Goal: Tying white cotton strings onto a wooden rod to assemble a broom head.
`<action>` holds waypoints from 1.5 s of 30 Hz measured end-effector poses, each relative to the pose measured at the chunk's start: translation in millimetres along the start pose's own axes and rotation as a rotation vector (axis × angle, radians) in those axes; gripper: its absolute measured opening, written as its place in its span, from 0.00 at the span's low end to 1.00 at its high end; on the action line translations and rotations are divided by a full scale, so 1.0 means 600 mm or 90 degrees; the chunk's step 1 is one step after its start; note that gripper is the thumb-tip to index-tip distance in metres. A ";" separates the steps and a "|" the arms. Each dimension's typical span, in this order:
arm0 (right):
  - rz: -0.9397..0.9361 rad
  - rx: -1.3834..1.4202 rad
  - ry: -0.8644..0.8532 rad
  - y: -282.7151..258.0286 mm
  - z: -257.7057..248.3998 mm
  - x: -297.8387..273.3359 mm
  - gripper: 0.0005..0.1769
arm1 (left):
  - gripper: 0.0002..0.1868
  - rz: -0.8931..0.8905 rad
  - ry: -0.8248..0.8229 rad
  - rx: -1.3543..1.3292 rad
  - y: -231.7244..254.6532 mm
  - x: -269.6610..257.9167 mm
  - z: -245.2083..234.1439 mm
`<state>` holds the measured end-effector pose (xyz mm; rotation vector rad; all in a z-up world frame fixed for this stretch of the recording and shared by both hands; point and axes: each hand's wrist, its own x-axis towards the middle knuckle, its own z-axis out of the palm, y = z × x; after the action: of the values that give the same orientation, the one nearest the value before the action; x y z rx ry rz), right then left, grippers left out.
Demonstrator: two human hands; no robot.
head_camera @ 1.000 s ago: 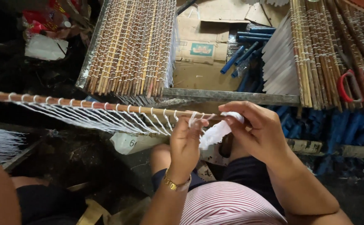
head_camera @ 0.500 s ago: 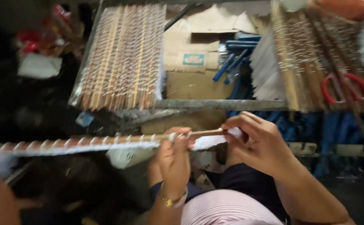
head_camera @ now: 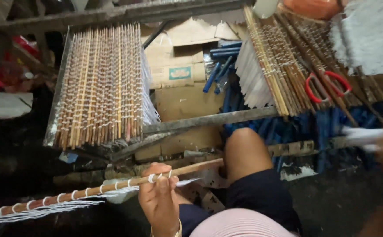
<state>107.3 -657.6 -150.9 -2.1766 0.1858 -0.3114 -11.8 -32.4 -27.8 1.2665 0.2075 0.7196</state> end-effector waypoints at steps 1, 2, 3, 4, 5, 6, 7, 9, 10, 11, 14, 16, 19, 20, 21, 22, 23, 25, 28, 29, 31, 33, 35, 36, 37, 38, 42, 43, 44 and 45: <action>-0.005 0.003 0.005 -0.115 0.067 0.027 0.35 | 0.15 0.006 -0.002 -0.003 0.000 0.001 0.006; -0.004 -0.194 -0.047 -0.234 0.139 0.012 0.29 | 0.15 0.039 -0.009 -0.004 0.000 0.002 0.011; 0.001 -0.386 -0.103 -0.350 0.204 -0.043 0.26 | 0.17 0.071 -0.012 0.001 0.003 0.000 0.013; -0.003 -0.383 -0.103 -0.345 0.260 -0.060 0.26 | 0.17 0.075 -0.010 0.001 0.005 -0.001 0.013; -0.026 -0.378 -0.211 -0.341 0.317 -0.078 0.20 | 0.18 0.061 -0.022 0.011 0.008 -0.003 0.013; -0.052 -0.371 -0.318 -0.336 0.374 -0.095 0.14 | 0.19 0.047 -0.034 0.021 0.009 -0.004 0.013; -0.054 -0.369 -0.322 -0.311 0.419 -0.116 0.14 | 0.19 0.047 -0.031 0.024 0.012 -0.004 0.016; -0.186 -0.343 -0.445 -0.260 0.507 -0.161 0.09 | 0.13 0.050 -0.046 0.003 0.017 -0.005 0.022; -0.184 -0.341 -0.447 -0.279 0.510 -0.168 0.09 | 0.13 0.048 -0.047 0.005 0.017 -0.005 0.021; -0.181 -0.288 -0.474 -0.296 0.510 -0.175 0.09 | 0.11 0.022 -0.054 -0.040 0.017 -0.007 0.022; -0.143 -0.302 -0.549 -0.360 0.489 -0.165 0.19 | 0.13 -0.007 -0.065 -0.041 0.015 -0.003 0.026; -0.108 -0.366 -0.599 -0.427 0.451 -0.140 0.29 | 0.15 -0.011 -0.065 0.010 0.015 0.003 0.029; -0.369 0.038 -0.420 -0.568 0.357 -0.108 0.09 | 0.11 0.019 -0.098 0.032 0.019 0.012 0.047; -0.450 0.064 -0.344 -0.625 0.325 -0.112 0.07 | 0.10 0.032 -0.107 0.019 0.022 0.014 0.057; -0.532 0.092 -0.263 -0.684 0.294 -0.112 0.11 | 0.11 0.049 -0.116 0.005 0.023 0.020 0.068; -0.531 0.094 -0.272 -0.693 0.300 -0.125 0.11 | 0.11 0.045 -0.109 0.009 0.026 0.016 0.069; -0.607 0.067 -0.307 -0.703 0.307 -0.132 0.11 | 0.10 0.047 -0.144 -0.006 0.027 0.019 0.073; -0.687 0.041 -0.341 -0.725 0.319 -0.142 0.17 | 0.10 0.053 -0.178 -0.020 0.032 0.025 0.079; -0.708 0.033 -0.376 -0.750 0.331 -0.145 0.15 | 0.11 0.034 -0.174 -0.045 0.038 0.034 0.091; -0.665 0.089 -0.430 -0.756 0.333 -0.148 0.13 | 0.10 0.081 -0.194 -0.028 0.038 0.036 0.096; -0.618 0.145 -0.487 -0.770 0.333 -0.153 0.12 | 0.08 0.124 -0.213 -0.007 0.045 0.035 0.101; -0.592 0.184 -0.519 -0.789 0.328 -0.156 0.18 | 0.23 0.016 -0.324 -0.016 0.058 0.032 0.103; -0.580 0.165 -0.510 -0.768 0.336 -0.146 0.14 | 0.21 -0.020 -0.330 0.000 0.046 0.036 0.084; -0.567 0.146 -0.503 -0.758 0.340 -0.140 0.11 | 0.18 -0.057 -0.335 0.016 0.040 0.038 0.075; -0.567 0.145 -0.501 -0.756 0.340 -0.138 0.11 | 0.18 -0.057 -0.336 0.016 0.043 0.040 0.069; -0.544 0.124 -0.474 -0.754 0.339 -0.136 0.08 | 0.13 -0.007 -0.324 0.121 0.045 0.042 0.063; -0.503 0.099 -0.420 -0.741 0.352 -0.136 0.09 | 0.14 0.079 -0.320 0.183 0.054 0.044 0.060; -0.505 0.099 -0.423 -0.740 0.353 -0.135 0.09 | 0.14 0.079 -0.316 0.183 0.047 0.045 0.054; -0.525 0.117 -0.409 -0.740 0.353 -0.134 0.08 | 0.14 0.101 -0.278 0.249 0.040 0.045 0.048; -0.544 0.137 -0.397 -0.739 0.354 -0.134 0.08 | 0.16 0.121 -0.238 0.316 0.034 0.044 0.041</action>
<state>100.1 -215.0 77.7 -1.9241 -1.0900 -0.0939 13.7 -33.8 5.0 1.8886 -0.0489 0.5949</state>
